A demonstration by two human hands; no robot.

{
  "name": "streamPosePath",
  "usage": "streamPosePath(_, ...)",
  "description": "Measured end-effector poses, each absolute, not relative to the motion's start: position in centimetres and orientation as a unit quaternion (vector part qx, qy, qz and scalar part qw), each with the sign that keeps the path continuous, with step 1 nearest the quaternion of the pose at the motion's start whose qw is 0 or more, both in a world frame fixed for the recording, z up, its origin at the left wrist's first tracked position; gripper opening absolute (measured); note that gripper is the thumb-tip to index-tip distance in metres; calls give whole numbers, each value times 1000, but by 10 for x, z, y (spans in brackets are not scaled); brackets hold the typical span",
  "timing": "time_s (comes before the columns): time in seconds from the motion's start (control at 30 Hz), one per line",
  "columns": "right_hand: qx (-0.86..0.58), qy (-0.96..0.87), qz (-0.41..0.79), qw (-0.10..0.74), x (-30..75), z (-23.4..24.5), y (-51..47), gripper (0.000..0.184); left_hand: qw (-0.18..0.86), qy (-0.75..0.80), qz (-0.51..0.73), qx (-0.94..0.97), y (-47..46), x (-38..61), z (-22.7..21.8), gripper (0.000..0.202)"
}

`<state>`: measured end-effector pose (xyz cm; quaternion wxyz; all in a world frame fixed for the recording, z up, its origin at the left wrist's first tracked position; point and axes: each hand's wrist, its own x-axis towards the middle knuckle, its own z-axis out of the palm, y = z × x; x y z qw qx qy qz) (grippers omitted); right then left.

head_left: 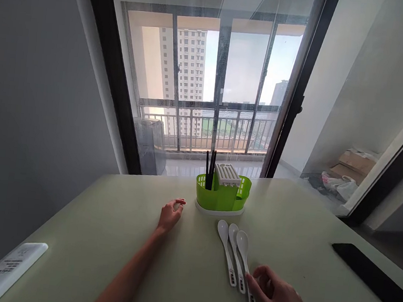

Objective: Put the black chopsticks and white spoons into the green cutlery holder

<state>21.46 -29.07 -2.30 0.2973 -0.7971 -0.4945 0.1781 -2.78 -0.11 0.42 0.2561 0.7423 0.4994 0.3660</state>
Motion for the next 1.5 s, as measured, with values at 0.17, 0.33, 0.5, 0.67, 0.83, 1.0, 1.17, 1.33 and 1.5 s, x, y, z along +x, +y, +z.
streamPosePath(0.17, -798, -486, 172, 312, 215, -26, -289, 40, 256, 498, 364, 744, 0, -28, 3, 27)
streamPosePath(0.33, -828, -464, 141, 280, 208, -21, -285, 39, 258, 498, 357, 747, -1, -28, 1, 27)
streamPosePath(0.5, -835, -460, 122, 276, 207, -24, -282, 39, 261, 492, 356, 751, -3, -28, 3, 25)
streamPosePath(0.67, -804, -465, 134, 346, 209, -38, -288, 42, 273, 455, 381, 757, -10, -22, 7, 20)
streamPosePath(0.83, -717, -533, 147, 424, 202, -46, -293, 48, 330, 403, 403, 753, -37, -1, 8, 30)
streamPosePath(1.0, -695, -568, 158, 411, 204, -42, -295, 48, 452, 334, 360, 745, -89, 31, -1, 56)
streamPosePath(1.17, -680, -588, 184, 397, 202, -42, -296, 47, 619, 233, 293, 690, -121, 44, -5, 65)
streamPosePath(1.33, -681, -586, 168, 405, 200, -41, -295, 49, 638, 260, 262, 676, -124, 43, 1, 57)
streamPosePath(1.5, -651, -584, 199, 443, 201, -35, -296, 42, 652, 226, 288, 664, -111, 40, 35, 53)
